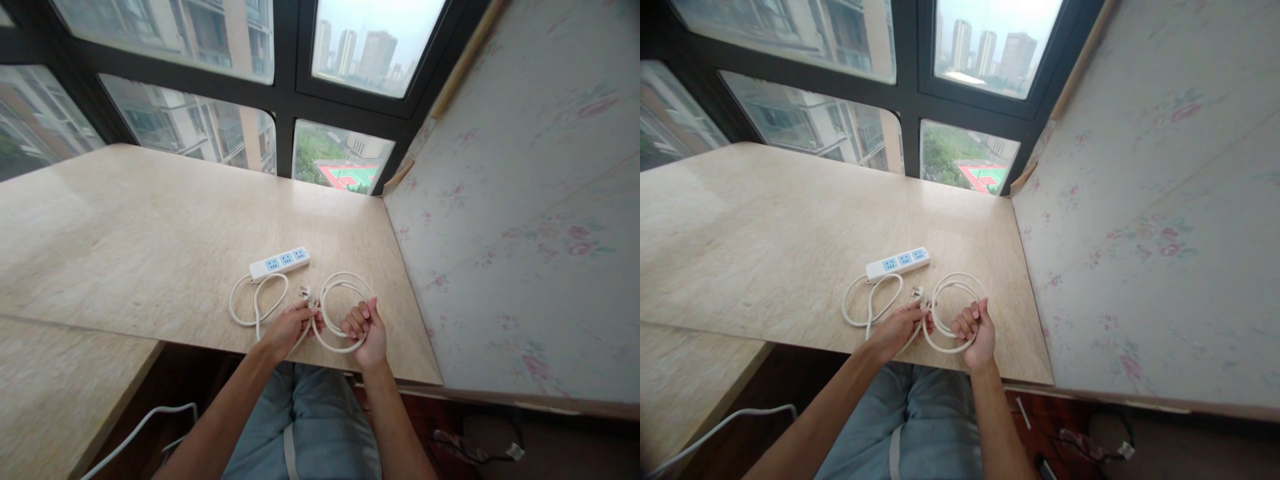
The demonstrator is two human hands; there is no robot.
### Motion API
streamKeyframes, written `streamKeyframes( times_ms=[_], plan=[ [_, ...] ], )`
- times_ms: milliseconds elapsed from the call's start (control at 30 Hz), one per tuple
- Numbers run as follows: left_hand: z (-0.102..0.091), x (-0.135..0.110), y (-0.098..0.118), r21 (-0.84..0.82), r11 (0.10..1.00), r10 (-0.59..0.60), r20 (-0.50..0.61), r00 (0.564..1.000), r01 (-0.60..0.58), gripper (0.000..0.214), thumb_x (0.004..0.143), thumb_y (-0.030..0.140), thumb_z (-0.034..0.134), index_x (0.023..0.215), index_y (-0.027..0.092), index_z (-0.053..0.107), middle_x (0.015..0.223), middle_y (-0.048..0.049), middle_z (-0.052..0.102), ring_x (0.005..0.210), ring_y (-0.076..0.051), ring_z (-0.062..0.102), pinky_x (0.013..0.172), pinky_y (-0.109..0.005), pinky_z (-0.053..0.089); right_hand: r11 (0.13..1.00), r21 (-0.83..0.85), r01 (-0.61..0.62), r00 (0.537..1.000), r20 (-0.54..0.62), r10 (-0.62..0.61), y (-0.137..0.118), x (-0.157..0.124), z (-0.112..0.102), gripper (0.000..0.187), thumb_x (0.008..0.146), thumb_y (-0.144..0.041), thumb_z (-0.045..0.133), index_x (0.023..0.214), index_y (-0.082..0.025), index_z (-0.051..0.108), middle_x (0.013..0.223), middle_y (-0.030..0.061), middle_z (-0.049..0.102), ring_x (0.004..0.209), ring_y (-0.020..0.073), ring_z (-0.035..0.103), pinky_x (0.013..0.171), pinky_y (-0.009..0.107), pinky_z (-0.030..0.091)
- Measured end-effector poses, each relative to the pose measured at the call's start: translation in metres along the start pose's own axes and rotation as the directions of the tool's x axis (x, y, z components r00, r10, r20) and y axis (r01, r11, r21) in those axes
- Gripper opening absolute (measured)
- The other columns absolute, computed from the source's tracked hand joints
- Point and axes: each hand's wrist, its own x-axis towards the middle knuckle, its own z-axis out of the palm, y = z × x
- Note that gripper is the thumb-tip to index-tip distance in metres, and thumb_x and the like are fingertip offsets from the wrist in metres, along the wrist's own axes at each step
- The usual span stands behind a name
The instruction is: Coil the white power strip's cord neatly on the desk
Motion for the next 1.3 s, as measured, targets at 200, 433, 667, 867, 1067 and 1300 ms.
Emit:
streamKeyframes(
  times_ms=[200, 433, 667, 867, 1067, 1300],
  plan=[
    [0.003, 0.001, -0.001, -0.13, 0.988, -0.09, -0.021, 0.996, 0.087, 0.015, 0.087, 0.028, 0.063, 0.091, 0.015, 0.058, 0.081, -0.008, 0.068, 0.066, -0.016, 0.067, 0.062, -0.027, 0.053, 0.986, -0.153, -0.064, 0.993, 0.088, 0.078, 0.004, -0.007, -0.001, 0.049, 0.082, -0.056, 0.063, 0.054, -0.021, 0.045, 0.04, -0.0089, 0.031, 0.039, 0.0081, 0.026, 0.049, 0.025, 0.042],
    [0.004, -0.001, 0.0, -0.157, 0.988, 0.011, -0.02, 1.0, -0.014, 0.03, 0.085, 0.046, 0.062, 0.09, 0.018, 0.052, 0.059, 0.0038, 0.058, 0.045, -0.01, 0.055, 0.05, -0.023, 0.049, 0.882, -0.441, -0.168, 0.958, 0.139, 0.252, -0.005, -0.014, -0.013, 0.042, 0.083, -0.053, 0.064, 0.064, -0.015, 0.064, 0.053, -0.0001, 0.061, 0.052, 0.0124, 0.056, 0.072, 0.033, 0.052],
    [0.016, -0.001, -0.002, 0.114, 0.986, 0.137, -0.116, 0.984, -0.124, 0.046, 0.074, 0.062, 0.064, 0.083, 0.019, 0.05, 0.051, 0.0095, 0.043, 0.033, -0.003, 0.031, 0.035, -0.016, 0.028, 0.76, -0.644, -0.087, 0.966, 0.132, 0.223, -0.026, -0.014, -0.006, 0.029, 0.075, -0.035, 0.077, 0.094, -0.016, 0.065, 0.08, 0.0032, 0.072, 0.063, 0.0147, 0.068, 0.061, 0.026, 0.052],
    [0.019, 0.001, 0.004, 0.285, 0.95, 0.18, -0.174, 0.968, -0.125, 0.048, 0.077, 0.066, 0.057, 0.077, 0.019, 0.051, 0.044, 0.0089, 0.04, 0.029, -0.005, 0.032, 0.032, -0.018, 0.025, 0.604, -0.795, -0.059, 0.953, 0.135, 0.271, -0.045, -0.006, 0.01, 0.031, 0.076, -0.041, 0.074, 0.086, -0.012, 0.068, 0.068, 0.0051, 0.071, 0.059, 0.0152, 0.068, 0.055, 0.023, 0.05],
    [0.021, -0.005, 0.021, 0.246, 0.969, -0.002, 0.038, 0.999, -0.007, 0.051, 0.08, 0.069, 0.05, 0.078, 0.018, 0.051, 0.048, 0.0053, 0.046, 0.033, -0.007, 0.036, 0.036, -0.021, 0.034, 0.67, -0.729, -0.138, 0.938, 0.12, 0.325, -0.062, -0.005, -0.004, 0.035, 0.073, -0.043, 0.077, 0.084, -0.012, 0.068, 0.073, 0.0064, 0.071, 0.059, 0.0149, 0.068, 0.057, 0.026, 0.054],
    [0.02, -0.013, 0.023, 0.166, 0.978, -0.166, 0.265, 0.95, 0.125, 0.048, 0.084, 0.066, 0.048, 0.085, 0.019, 0.047, 0.058, 0.0075, 0.042, 0.039, -0.003, 0.026, 0.041, -0.017, 0.027, 0.758, -0.589, -0.279, 0.919, 0.065, 0.389, -0.059, -0.006, -0.023, 0.036, 0.069, -0.043, 0.081, 0.079, -0.013, 0.065, 0.059, -0.0005, 0.065, 0.044, 0.0085, 0.057, 0.048, 0.021, 0.048]
  ],
)
